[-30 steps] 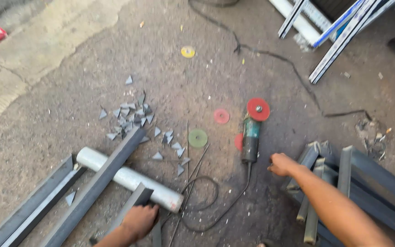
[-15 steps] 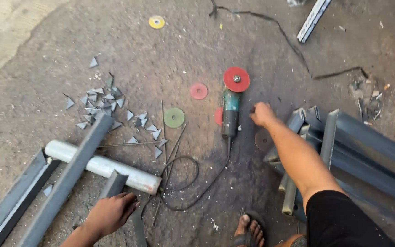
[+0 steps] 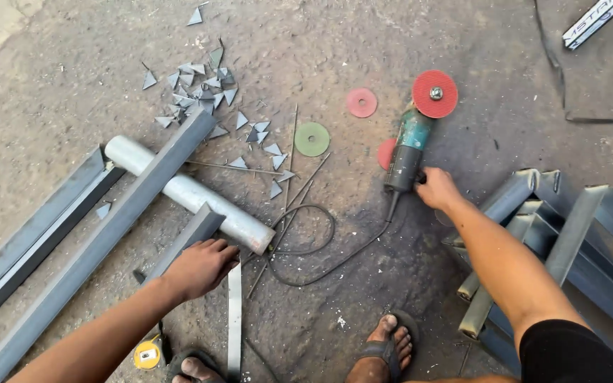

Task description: Measuring metal bars with a tape measure and cutting them into smaller pieces using an electric angle grinder.

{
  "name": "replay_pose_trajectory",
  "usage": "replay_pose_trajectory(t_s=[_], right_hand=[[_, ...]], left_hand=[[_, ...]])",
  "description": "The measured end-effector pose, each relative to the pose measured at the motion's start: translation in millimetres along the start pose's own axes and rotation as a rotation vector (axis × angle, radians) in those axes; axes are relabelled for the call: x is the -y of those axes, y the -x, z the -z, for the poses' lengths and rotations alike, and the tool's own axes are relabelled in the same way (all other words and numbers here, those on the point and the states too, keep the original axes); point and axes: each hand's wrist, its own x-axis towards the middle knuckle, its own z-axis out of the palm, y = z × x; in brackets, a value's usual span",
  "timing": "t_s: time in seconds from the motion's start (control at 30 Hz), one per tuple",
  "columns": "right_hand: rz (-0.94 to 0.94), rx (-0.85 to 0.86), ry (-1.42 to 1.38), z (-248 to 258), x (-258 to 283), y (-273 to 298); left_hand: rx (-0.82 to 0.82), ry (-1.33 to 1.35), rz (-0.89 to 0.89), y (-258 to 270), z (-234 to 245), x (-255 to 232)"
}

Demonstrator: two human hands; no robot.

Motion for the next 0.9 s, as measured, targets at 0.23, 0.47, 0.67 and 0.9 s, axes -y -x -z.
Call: replay_pose_trajectory(t_s=[0.23, 0.47, 0.67, 0.9], right_hand=[[-0.09, -0.071, -0.158, 41.0, -1.6, 14.0], [0.086, -0.024, -0.98, 102.8, 33.6, 40.5], [0.129, -0.012, -0.881, 117.9, 53.0, 44.1], [0.046, 0.053, -0.655, 117.4, 79.0, 40.3]], left_hand=[[-0.044, -0.101, -0.096, -5.3, -18.3, 1.0], [0.199, -0.095, -0.101, -18.5, -26.3, 8.7], [0.335, -0.085, -0.01, -19.8, -10.9, -3.2], [0.344, -0.127, 0.015, -21.0, -2.1, -15.6]])
